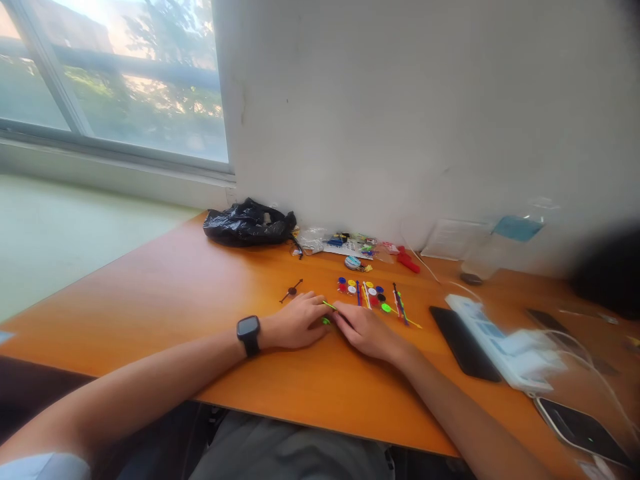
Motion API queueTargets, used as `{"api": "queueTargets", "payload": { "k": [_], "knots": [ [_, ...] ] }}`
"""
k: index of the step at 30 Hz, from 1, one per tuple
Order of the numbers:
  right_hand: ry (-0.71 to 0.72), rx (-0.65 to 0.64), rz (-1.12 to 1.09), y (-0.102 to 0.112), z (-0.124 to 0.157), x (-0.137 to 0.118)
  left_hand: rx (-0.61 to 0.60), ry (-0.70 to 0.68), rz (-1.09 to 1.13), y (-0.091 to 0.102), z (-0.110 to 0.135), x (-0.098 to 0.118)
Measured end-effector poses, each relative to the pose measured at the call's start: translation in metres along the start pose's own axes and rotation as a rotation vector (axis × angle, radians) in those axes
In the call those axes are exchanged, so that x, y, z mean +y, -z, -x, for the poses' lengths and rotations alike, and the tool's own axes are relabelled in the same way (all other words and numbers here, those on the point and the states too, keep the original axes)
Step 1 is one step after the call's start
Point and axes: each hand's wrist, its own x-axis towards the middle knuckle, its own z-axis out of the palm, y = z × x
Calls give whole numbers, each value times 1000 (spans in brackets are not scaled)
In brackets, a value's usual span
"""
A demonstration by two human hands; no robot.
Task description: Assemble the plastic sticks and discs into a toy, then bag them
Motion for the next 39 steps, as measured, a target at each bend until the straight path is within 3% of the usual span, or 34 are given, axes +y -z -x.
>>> {"api": "queueTargets", "payload": {
  "k": [39],
  "knots": [
    [8, -7, -17, 3, 2, -2, 3, -3, -4, -1, 0, -1]
  ]
}}
